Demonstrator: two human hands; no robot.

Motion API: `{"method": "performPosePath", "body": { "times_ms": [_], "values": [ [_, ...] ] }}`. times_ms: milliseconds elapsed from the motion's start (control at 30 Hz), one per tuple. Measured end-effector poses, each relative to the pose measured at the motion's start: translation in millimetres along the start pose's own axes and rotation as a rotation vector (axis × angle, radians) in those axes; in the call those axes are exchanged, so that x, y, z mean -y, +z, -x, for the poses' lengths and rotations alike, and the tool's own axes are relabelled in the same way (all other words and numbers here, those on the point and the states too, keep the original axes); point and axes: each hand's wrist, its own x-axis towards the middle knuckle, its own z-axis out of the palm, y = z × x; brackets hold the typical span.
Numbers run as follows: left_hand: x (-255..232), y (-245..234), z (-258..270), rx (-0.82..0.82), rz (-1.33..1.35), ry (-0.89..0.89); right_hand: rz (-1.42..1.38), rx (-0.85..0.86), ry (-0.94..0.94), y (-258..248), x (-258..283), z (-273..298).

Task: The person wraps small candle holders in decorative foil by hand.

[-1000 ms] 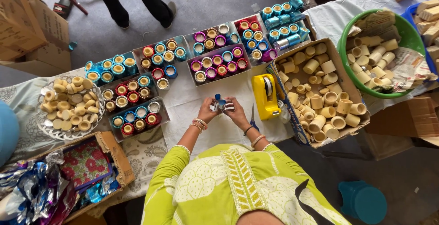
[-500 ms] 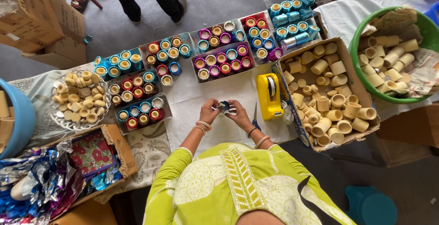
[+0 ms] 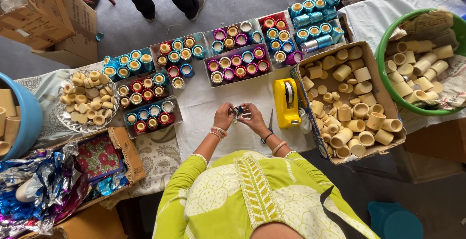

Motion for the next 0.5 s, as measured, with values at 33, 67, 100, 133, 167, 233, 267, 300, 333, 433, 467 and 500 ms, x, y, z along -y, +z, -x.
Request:
{"method": "performPosePath", "body": {
  "times_ms": [33,67,100,133,167,233,267,300,333,433,467,500],
  "values": [
    [-2.5,0.0,0.9,-0.001,0.0,-0.002,0.0,0.002,0.001,0.8,2.3,0.0],
    [-5.0,-0.1,1.3,-0.004,0.003,-0.012,0.049,-0.021,0.005,1.6,4.8,-0.5],
    [-7.6,-0.2,1.8,-0.007,0.007,-0.023,0.098,-0.045,0.009,2.3,7.3,-0.9],
    [-5.3,1.4,2.1,-0.008,0.005,-0.024,0.097,-0.043,0.01,4.3,10.2,-0.9],
    [-3.1,3.0,2.6,-0.026,0.001,-0.002,0.144,-0.068,0.025,6.2,13.1,-0.8],
    [-0.1,4.6,1.7,-0.044,-0.005,0.022,0.191,-0.093,0.039,9.7,17.8,-1.9],
    [0.8,4.4,1.8,-0.058,-0.005,0.023,0.209,-0.109,0.063,11.7,19.6,-2.1],
    [1.8,4.0,2.0,-0.072,-0.006,0.025,0.226,-0.125,0.086,14.0,21.5,-2.2],
    [0.1,3.7,2.4,-0.074,-0.006,0.024,0.227,-0.123,0.085,15.2,19.6,-2.8],
    [-2.5,3.0,3.0,-0.056,-0.026,0.001,0.178,-0.164,0.105,19.0,15.2,-4.7],
    [-1.8,3.9,2.9,-0.073,-0.094,0.061,0.181,-0.175,0.116,19.5,14.0,-4.7],
    [-1.1,4.8,2.9,-0.089,-0.161,0.122,0.184,-0.186,0.127,20.0,12.9,-4.8]
  ]
}}
